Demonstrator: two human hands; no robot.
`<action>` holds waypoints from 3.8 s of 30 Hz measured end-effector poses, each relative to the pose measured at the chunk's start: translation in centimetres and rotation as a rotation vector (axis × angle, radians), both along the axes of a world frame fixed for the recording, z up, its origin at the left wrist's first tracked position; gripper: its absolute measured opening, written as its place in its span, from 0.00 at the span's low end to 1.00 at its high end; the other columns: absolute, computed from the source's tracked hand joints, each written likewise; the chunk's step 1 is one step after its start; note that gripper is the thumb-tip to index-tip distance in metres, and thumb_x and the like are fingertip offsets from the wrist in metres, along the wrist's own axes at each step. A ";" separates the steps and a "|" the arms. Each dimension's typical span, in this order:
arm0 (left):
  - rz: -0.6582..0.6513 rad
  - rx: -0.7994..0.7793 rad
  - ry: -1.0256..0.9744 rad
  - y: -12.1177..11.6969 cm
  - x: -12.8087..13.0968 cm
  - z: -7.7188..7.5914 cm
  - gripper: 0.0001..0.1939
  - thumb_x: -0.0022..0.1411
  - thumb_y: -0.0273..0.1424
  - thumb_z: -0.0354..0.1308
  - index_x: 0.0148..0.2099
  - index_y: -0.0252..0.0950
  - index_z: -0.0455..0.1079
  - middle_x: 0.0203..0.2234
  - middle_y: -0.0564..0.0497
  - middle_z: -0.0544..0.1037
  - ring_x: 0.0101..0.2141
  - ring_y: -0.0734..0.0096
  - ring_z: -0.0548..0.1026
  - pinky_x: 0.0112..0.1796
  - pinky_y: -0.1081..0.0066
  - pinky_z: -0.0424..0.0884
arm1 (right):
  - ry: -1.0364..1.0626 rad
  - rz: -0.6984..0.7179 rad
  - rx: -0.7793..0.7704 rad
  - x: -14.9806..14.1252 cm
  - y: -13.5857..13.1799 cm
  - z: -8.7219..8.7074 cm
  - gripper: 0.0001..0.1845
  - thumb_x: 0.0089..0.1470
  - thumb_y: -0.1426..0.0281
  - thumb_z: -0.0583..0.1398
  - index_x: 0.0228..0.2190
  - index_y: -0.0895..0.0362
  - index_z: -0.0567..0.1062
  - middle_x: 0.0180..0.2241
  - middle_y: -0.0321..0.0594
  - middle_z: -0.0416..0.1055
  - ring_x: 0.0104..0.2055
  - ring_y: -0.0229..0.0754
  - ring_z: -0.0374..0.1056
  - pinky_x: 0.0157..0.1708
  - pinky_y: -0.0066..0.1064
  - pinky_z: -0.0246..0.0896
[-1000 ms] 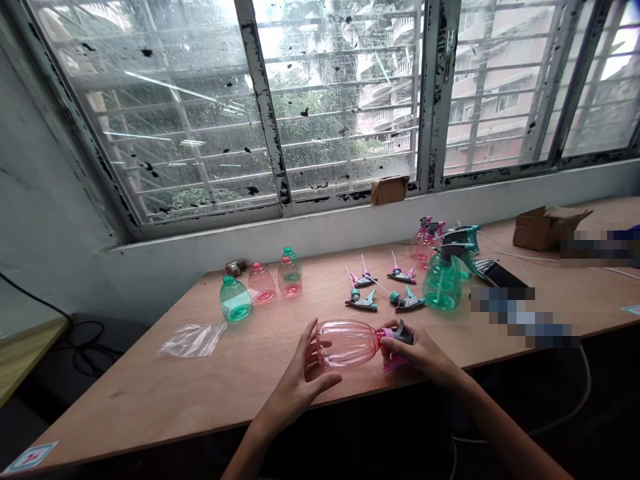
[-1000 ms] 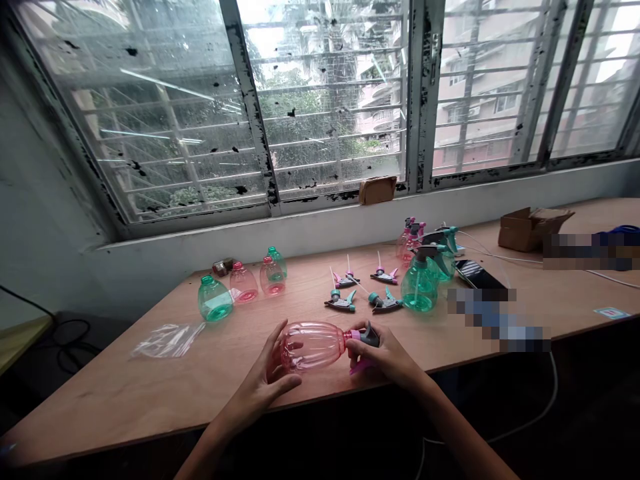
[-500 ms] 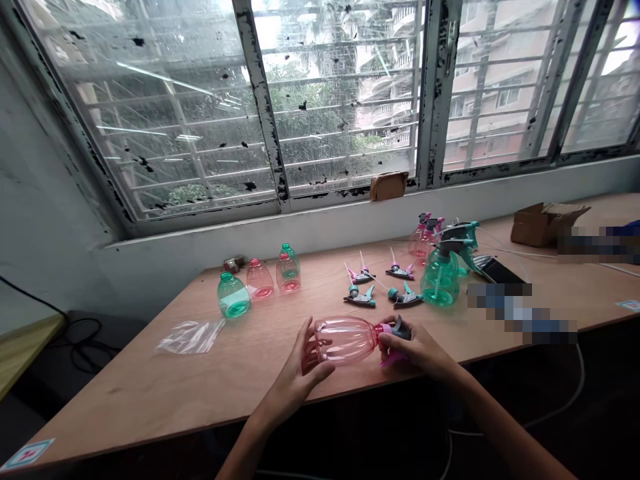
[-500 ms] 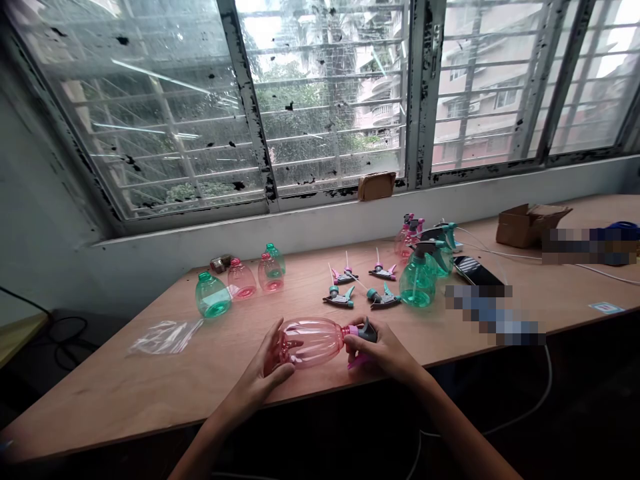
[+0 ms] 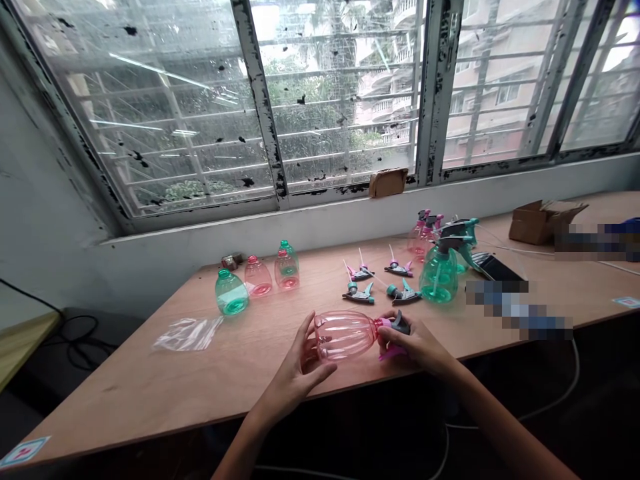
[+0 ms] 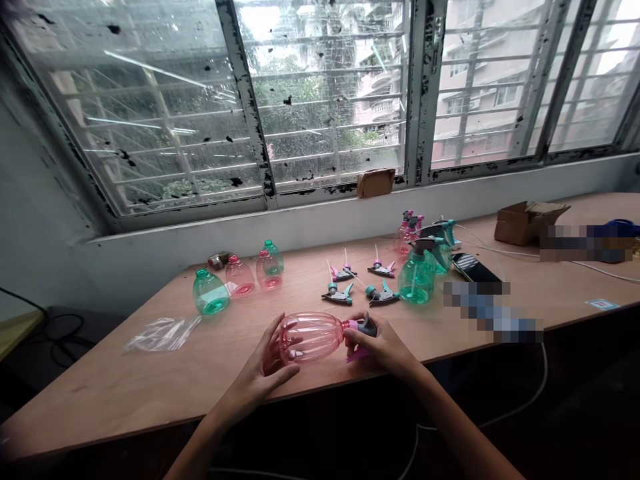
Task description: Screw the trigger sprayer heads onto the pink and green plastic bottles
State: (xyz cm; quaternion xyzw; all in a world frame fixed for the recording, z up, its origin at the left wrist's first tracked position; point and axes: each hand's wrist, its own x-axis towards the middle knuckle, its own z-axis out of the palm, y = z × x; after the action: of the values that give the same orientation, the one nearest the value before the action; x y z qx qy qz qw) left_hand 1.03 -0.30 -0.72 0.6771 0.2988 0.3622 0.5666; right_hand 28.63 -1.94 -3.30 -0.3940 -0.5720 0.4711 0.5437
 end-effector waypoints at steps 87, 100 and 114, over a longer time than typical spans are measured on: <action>0.072 0.084 0.041 0.2 -0.3 0.1 0.44 0.60 0.42 0.64 0.71 0.45 0.46 0.67 0.41 0.58 0.63 0.47 0.60 0.61 0.52 0.59 | -0.146 0.074 0.029 -0.3 -0.7 0.0 0.21 0.55 0.51 0.64 0.36 0.57 0.72 0.24 0.37 0.76 0.27 0.44 0.75 0.29 0.32 0.68; 0.003 0.222 0.095 -0.4 -0.1 0.0 0.50 0.53 0.35 0.71 0.70 0.53 0.46 0.71 0.46 0.46 0.67 0.48 0.51 0.63 0.51 0.55 | -0.238 -0.097 0.100 -0.5 -0.5 -0.2 0.25 0.64 0.49 0.52 0.28 0.55 0.71 0.21 0.38 0.75 0.23 0.43 0.71 0.25 0.32 0.64; 0.256 0.112 -0.056 -2.0 0.5 0.2 0.24 0.64 0.51 0.54 0.52 0.38 0.66 0.45 0.43 0.75 0.38 0.59 0.76 0.32 0.67 0.76 | -0.489 -0.263 0.552 -3.8 -5.3 1.1 0.15 0.66 0.67 0.53 0.33 0.54 0.78 0.27 0.39 0.77 0.27 0.42 0.71 0.29 0.31 0.64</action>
State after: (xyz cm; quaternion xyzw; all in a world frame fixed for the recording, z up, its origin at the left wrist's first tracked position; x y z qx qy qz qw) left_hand 1.51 -2.31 -0.48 0.6538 0.3458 0.4664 0.4852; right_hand 24.83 -7.24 -2.17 -0.4034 -0.7346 0.1182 0.5326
